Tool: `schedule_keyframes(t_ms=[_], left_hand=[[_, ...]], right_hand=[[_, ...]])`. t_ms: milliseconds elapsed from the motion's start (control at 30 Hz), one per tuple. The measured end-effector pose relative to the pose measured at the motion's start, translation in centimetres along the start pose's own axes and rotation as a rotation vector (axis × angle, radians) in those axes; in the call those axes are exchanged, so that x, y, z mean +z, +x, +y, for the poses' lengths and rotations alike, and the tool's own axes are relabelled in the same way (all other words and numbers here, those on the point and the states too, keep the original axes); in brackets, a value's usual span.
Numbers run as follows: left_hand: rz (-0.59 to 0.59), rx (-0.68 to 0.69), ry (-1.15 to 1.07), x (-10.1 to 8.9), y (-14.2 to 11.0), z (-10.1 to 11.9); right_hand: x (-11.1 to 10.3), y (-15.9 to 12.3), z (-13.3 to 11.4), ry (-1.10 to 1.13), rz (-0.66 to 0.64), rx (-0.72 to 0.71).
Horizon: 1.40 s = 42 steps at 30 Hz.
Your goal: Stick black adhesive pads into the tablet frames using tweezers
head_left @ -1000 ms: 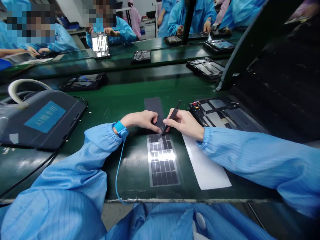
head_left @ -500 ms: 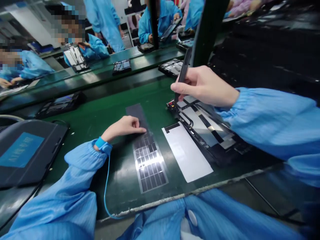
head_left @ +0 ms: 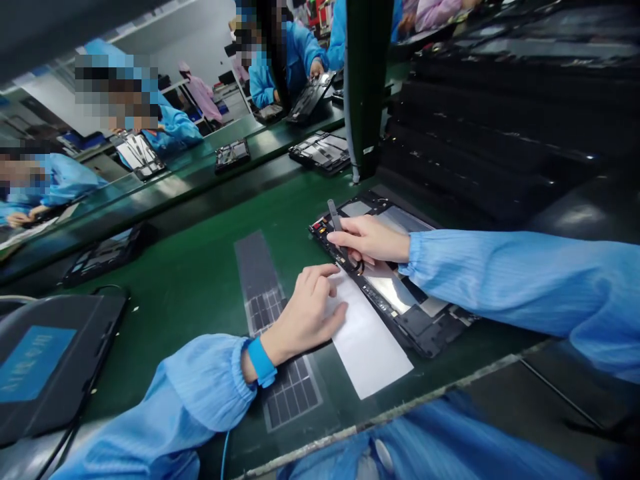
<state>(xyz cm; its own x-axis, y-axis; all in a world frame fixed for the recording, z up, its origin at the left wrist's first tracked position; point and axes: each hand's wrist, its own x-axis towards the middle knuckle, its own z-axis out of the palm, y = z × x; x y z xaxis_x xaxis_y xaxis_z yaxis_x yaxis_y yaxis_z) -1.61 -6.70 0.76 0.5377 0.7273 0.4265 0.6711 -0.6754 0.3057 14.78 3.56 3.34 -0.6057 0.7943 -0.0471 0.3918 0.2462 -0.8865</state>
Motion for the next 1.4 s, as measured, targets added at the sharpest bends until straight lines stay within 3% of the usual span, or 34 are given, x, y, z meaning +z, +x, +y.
schedule_keyframes(t_ms=[500,700,867,1067,1267,1400], left_hand=[[-0.107,0.110,-0.026,-0.3,0.5,0.2],[-0.144,0.124,0.018,-0.2,0.5,0.3],[-0.149,0.080,0.129,0.2,0.4,0.5],[-0.265,0.250,0.181,-0.2,0.5,1.7],[-0.105,0.089,0.115,0.3,-0.2,1.9],[-0.111,0.004,0.068,1.2,-0.7,2.4]], right_hand=[[-0.1,0.0,0.1,-0.054,0.031,0.008],[0.0,-0.1,-0.2,-0.153,0.080,-0.067],[0.2,0.0,0.1,-0.008,0.103,-0.038],[0.2,0.1,0.5,0.111,0.081,0.001],[0.3,0.2,0.4,0.150,0.094,0.014],[0.4,0.1,0.3,0.164,0.097,0.018]])
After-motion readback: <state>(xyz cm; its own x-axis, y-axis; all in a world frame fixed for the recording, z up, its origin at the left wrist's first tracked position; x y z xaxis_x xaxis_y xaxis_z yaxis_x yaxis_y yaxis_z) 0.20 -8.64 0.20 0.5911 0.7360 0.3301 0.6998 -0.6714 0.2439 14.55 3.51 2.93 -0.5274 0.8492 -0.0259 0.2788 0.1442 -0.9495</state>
